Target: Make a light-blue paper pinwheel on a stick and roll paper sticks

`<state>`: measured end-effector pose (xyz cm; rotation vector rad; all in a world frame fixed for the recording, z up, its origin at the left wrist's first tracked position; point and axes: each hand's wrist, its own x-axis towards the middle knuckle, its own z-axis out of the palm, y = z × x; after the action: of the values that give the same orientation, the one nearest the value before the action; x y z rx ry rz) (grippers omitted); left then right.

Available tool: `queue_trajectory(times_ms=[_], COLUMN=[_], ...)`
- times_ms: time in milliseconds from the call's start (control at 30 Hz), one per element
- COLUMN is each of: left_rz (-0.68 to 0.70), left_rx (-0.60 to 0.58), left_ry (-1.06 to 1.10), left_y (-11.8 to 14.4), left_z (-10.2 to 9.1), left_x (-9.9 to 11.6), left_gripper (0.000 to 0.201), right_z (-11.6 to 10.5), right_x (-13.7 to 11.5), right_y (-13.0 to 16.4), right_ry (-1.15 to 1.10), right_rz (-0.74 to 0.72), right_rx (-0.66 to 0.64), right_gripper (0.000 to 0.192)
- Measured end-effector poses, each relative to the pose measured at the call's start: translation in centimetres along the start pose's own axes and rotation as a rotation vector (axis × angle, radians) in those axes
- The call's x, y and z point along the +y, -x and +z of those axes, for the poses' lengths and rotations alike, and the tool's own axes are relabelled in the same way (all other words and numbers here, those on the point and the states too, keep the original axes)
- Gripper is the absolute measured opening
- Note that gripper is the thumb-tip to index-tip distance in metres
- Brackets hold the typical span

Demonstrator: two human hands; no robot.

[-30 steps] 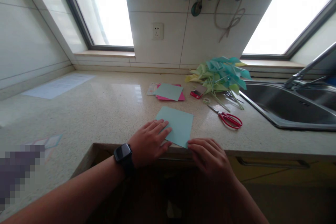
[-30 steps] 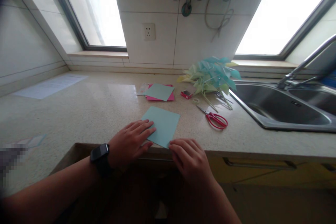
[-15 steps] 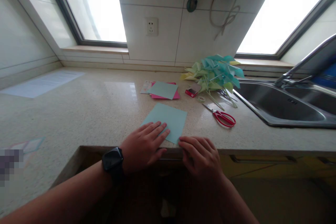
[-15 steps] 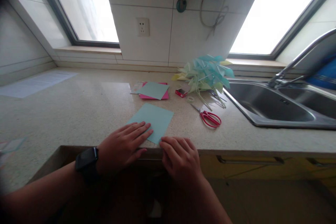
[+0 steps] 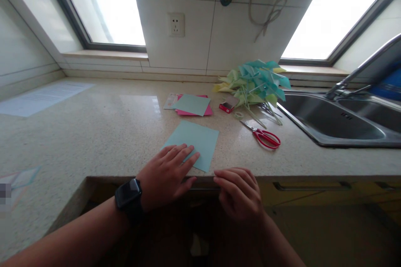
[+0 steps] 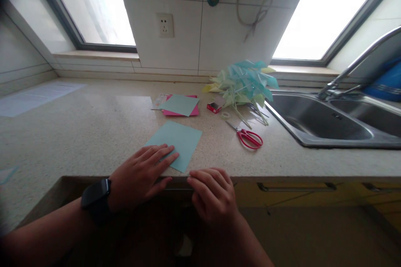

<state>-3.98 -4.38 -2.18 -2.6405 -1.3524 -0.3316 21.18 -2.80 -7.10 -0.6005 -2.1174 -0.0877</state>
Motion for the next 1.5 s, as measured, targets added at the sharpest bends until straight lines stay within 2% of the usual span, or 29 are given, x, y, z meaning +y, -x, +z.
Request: queue_trajectory(times_ms=[300,700,1500], left_rz=[0.054,0.078,0.079], left_rx=[-0.004,0.006,-0.006], left_ry=[0.008,-0.001,-0.008], left_y=[-0.1,-0.2,-0.2], left_z=[-0.2,-0.3,0.0], left_x=[-0.1,0.0,-0.1], left_gripper=[0.05,0.049,0.05], right_z=[0.7,1.5,1.8], right_x=[-1.6,-2.1,-2.8], right_y=[1.5,2.9,2.3], right_ry=[0.05,0.079,0.182], right_rz=[0.071,0.096,0.148], right_rx=[0.038,0.032,0.018], right_gripper=[0.049,0.058,0.06])
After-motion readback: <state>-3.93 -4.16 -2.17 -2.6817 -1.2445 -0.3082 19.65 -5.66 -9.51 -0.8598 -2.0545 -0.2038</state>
